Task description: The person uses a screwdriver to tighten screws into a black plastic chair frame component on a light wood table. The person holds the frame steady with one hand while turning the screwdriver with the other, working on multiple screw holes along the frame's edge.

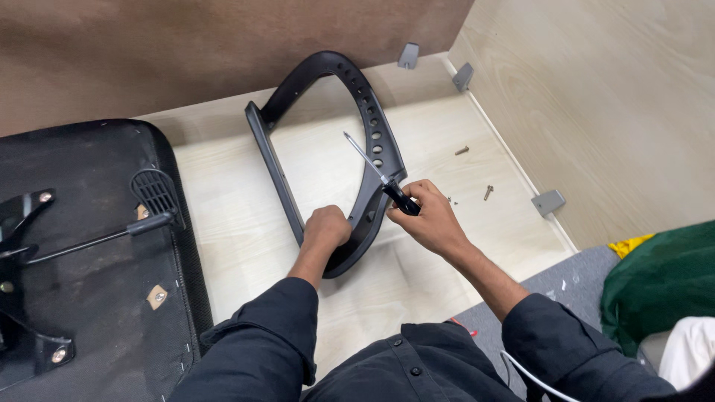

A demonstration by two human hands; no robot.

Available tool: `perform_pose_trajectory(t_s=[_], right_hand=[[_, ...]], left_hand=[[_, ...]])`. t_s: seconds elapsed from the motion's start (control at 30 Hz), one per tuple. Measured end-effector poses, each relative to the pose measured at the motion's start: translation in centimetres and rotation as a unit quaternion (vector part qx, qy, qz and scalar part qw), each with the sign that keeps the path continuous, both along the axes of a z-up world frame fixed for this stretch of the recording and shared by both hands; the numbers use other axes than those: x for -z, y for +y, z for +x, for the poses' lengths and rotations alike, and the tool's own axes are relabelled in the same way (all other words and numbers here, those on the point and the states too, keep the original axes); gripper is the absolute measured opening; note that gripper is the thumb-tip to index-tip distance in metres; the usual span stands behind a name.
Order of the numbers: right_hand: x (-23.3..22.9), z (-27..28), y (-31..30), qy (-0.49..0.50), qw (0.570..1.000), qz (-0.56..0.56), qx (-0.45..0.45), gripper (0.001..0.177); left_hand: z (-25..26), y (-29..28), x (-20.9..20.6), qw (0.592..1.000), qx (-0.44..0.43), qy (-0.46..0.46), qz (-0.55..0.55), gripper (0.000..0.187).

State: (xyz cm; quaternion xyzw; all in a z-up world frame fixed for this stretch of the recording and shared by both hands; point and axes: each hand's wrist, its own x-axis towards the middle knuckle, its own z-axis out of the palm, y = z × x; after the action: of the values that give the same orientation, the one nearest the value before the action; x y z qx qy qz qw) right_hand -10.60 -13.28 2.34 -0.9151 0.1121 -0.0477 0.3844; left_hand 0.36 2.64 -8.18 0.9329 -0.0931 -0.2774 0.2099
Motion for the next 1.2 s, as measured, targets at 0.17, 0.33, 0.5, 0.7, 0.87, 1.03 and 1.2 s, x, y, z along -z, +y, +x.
perform_pose_trajectory(t_s=[0.17,0.33,0.5,0.7,0.87,1.03,1.2], right_hand=[[-0.8,-3.7,-0.7,0.119,0.976,0.126,0.129,0.024],[-0.2,-7.1,-2.2,0.143,0.949,0.193,0.202,0.024],[0.5,-10.3,-3.5,0.149,0.923,0.232,0.27,0.025],[0.8,-12.5,-4.2,0.172,0.91,0.224,0.303,0.028],[1.7,-13.0,-5.1,0.186,0.905,0.243,0.297,0.03],[2.6,-13.0,-5.9,0.182,0.902,0.262,0.29,0.03],[3.2,-13.0,-6.3,0.184,0.906,0.261,0.28,0.03]], left_hand=[[0.8,-1.0,-1.3,0.999,0.037,0.033,0.016,0.026],[-0.4,-2.9,-3.1,0.993,-0.022,0.105,-0.04,0.032],[-1.7,-4.3,-4.8,0.984,-0.073,0.136,-0.089,0.027],[-2.4,-5.2,-4.4,0.987,-0.076,0.108,-0.089,0.023],[-2.2,-5.1,-3.4,0.992,-0.045,0.097,-0.069,0.027],[-2.5,-5.3,-2.9,0.993,-0.052,0.083,-0.06,0.036],[-2.3,-5.3,-2.8,0.995,-0.041,0.08,-0.049,0.034]])
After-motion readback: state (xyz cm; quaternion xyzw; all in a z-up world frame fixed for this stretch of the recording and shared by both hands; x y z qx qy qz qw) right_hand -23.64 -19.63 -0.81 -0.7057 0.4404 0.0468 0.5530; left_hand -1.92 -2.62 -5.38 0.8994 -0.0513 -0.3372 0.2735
